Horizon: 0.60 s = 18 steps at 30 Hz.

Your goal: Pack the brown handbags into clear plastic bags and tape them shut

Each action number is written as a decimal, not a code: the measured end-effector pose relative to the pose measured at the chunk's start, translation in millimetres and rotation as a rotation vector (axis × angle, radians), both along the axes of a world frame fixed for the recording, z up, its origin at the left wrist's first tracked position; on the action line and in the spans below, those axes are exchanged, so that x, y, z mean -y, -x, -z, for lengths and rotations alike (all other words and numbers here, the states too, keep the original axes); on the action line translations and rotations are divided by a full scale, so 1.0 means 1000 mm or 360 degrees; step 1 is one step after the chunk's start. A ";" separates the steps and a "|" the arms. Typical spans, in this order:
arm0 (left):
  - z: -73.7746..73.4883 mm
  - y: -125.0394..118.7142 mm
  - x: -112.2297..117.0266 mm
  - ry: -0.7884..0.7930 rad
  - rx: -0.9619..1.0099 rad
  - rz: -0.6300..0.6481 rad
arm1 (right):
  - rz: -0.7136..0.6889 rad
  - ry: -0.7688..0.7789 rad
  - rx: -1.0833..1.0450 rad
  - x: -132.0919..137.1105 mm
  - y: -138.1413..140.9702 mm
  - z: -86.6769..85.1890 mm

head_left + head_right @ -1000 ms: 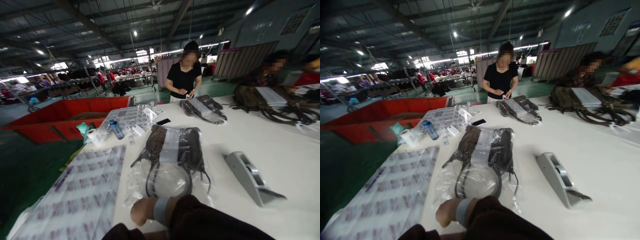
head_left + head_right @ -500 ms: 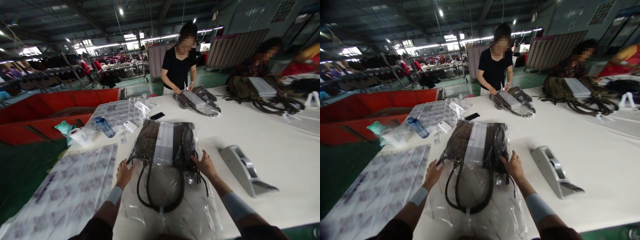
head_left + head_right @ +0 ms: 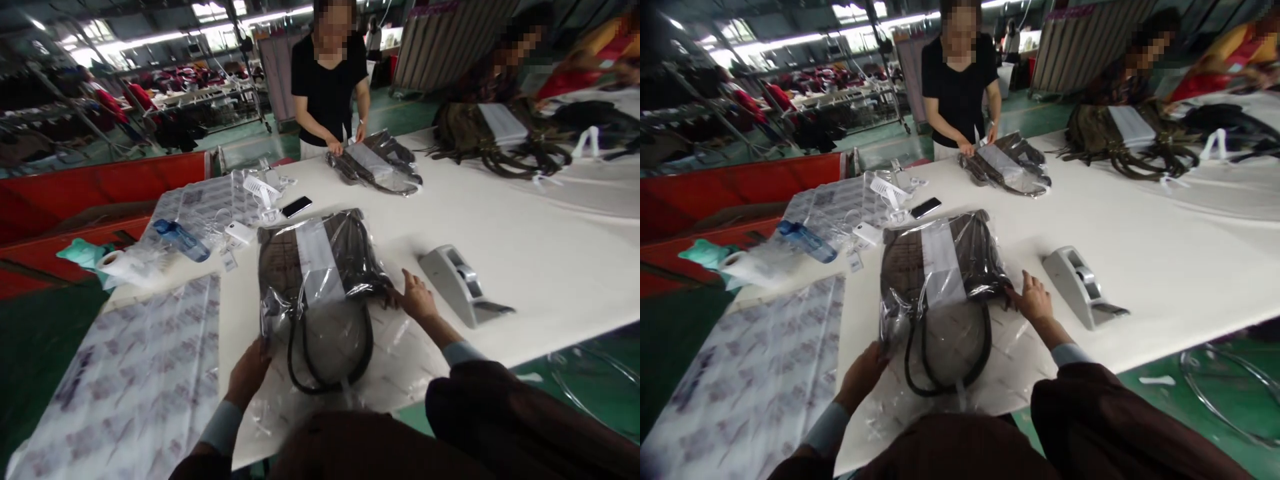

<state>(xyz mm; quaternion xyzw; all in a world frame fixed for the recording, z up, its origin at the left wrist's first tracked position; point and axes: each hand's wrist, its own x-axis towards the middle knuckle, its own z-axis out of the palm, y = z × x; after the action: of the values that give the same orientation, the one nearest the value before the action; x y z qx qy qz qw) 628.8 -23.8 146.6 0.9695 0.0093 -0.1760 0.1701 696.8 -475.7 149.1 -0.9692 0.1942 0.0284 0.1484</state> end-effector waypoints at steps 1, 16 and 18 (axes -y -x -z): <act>-0.006 0.004 0.000 -0.0082 0.0111 -0.0056 | 0.0067 0.0000 0.0019 0.010 0.023 0.002; -0.012 0.033 0.242 0.0350 -0.0040 0.1520 | 0.0791 -0.0710 0.0217 0.027 0.188 -0.028; -0.024 0.024 0.237 0.0416 -0.0035 0.1446 | 0.0690 -0.0571 0.0193 0.017 0.202 -0.044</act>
<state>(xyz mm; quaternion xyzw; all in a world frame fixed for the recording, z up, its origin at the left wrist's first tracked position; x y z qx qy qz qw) 604.6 -260.5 170.4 0.8440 -0.4362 -0.2425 0.1965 494.4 -493.1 192.7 -0.8633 0.3794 -0.0282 0.3315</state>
